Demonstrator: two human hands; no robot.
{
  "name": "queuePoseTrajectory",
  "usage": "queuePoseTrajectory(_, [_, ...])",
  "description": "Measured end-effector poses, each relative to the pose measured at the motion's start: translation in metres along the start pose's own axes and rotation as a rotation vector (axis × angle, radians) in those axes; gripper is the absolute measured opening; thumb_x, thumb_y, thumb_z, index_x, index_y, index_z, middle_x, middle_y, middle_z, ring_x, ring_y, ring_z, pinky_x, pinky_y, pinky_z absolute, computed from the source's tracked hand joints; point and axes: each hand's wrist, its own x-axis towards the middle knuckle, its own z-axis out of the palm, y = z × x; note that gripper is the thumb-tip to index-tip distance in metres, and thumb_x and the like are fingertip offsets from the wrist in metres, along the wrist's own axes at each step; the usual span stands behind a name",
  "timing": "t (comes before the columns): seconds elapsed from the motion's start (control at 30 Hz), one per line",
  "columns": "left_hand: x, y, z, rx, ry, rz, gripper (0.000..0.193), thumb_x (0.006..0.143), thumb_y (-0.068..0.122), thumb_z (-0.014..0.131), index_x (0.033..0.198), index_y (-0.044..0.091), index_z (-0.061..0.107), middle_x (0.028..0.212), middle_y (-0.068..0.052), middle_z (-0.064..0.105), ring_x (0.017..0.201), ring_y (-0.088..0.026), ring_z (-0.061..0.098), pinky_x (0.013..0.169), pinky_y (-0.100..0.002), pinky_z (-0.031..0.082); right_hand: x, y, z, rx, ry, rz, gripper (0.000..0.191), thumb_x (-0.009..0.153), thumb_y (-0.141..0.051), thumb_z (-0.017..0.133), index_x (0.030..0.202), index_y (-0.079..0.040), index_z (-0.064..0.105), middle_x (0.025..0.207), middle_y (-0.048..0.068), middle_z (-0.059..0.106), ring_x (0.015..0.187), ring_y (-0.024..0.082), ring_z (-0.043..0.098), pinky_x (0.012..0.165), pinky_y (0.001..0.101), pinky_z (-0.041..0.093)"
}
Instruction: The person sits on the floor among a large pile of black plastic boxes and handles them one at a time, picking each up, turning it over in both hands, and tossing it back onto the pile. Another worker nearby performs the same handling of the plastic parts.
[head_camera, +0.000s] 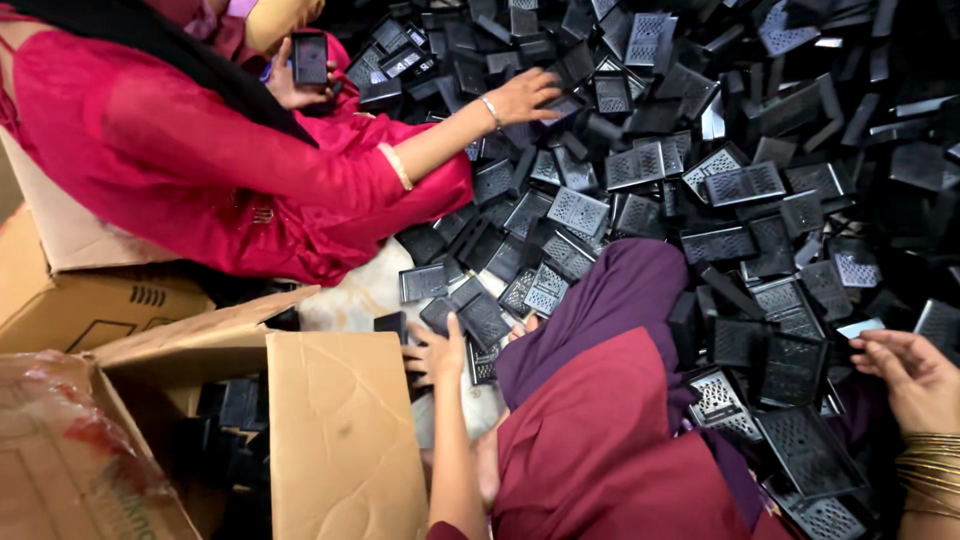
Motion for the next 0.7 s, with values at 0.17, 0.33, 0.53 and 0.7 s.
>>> queuePoseTrajectory(0.17, [-0.028,0.078,0.026,-0.304,-0.184,0.359,0.082,0.094,0.069,0.042,0.159,0.021,0.033,0.162,-0.022,0.028,0.149,-0.046,0.026,0.118,-0.061,0.025,0.009,-0.008,0.002,-0.042,-0.012,0.046,0.018,0.112,-0.005,0.058,0.123,0.008,0.062,0.113,0.016,0.071,0.1,0.018,0.068,0.089,0.0304,0.055])
queuePoseTrajectory(0.33, [-0.097,0.151,0.026,-0.771,-0.63,1.045,0.054,0.108,0.041,0.044,0.145,0.004,0.055,0.152,-0.015,0.054,0.146,-0.027,0.046,0.12,-0.035,0.031,0.003,-0.013,0.004,-0.021,0.008,0.063,0.019,0.11,-0.005,0.058,0.122,0.008,0.062,0.113,0.015,0.071,0.1,0.018,0.068,0.09,0.0306,0.055])
queuePoseTrajectory(0.53, [-0.089,0.133,0.007,-0.515,-0.069,1.191,0.042,0.099,0.033,0.061,0.132,0.008,0.067,0.144,-0.015,0.06,0.138,-0.031,0.054,0.117,-0.041,0.039,-0.01,-0.005,-0.006,-0.045,0.018,0.008,0.018,0.115,-0.008,0.056,0.122,0.007,0.062,0.114,0.016,0.071,0.096,0.016,0.068,0.093,0.0311,0.055])
queuePoseTrajectory(0.7, [-0.02,0.025,-0.017,0.198,0.165,0.15,0.087,0.087,0.065,0.064,0.156,0.02,0.036,0.15,-0.029,0.041,0.135,-0.043,0.044,0.11,-0.053,0.037,0.006,0.018,-0.004,-0.022,-0.013,-0.014,0.016,0.122,-0.011,0.057,0.123,0.005,0.057,0.116,0.017,0.069,0.094,0.014,0.066,0.093,0.0298,0.054])
